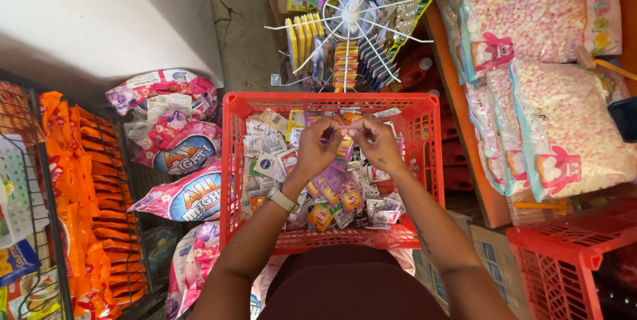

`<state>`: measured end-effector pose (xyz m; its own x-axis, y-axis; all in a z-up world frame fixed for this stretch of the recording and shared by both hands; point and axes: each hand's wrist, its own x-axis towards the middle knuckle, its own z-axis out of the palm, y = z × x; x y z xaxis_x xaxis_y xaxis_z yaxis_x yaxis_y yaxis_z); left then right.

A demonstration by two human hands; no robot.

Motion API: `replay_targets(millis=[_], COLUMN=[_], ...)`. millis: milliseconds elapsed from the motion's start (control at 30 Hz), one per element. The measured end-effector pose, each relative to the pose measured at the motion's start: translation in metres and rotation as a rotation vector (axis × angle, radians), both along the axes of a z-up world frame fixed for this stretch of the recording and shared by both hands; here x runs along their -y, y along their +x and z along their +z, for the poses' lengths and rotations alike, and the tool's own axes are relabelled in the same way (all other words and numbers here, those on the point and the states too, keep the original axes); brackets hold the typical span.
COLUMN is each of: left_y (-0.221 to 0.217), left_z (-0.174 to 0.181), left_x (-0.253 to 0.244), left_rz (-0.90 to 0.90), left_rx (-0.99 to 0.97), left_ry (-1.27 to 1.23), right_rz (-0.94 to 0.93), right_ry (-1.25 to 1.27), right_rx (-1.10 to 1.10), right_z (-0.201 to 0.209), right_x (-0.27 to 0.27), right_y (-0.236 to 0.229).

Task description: The person is hanging small packets of products from a red basket onto a rotating wire display rack.

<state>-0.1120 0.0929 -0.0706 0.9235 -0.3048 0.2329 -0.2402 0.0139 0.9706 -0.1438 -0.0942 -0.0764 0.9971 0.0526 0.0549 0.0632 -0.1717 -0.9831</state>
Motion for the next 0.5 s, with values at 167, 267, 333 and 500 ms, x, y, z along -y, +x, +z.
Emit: replay_targets(millis=[167,267,333,500], left_y=[-0.002,0.000,0.001,0.010], left_z=[0.026,0.032,0.033,0.016], left_x=[-0.004,-0.006,-0.006,-0.008], left_rz=[0.142,0.206,0.228,0.135], left_rx=[0.376,0.508,0.524,0.215], left_ry=[0.261,0.308,0.303,0.092], right_rz=[-0.041,-0.070,-0.080,-0.122], right_ry=[-0.246,-0.294,-0.299,-0.220], right_rx=[0.062,0.079,0.091,0.225], right_z=[0.014,0.005,0.002,0.044], right_x=[-0.005,-0.006,-0.007,-0.019], right_y=[-0.001,-0.002,-0.002,0.003])
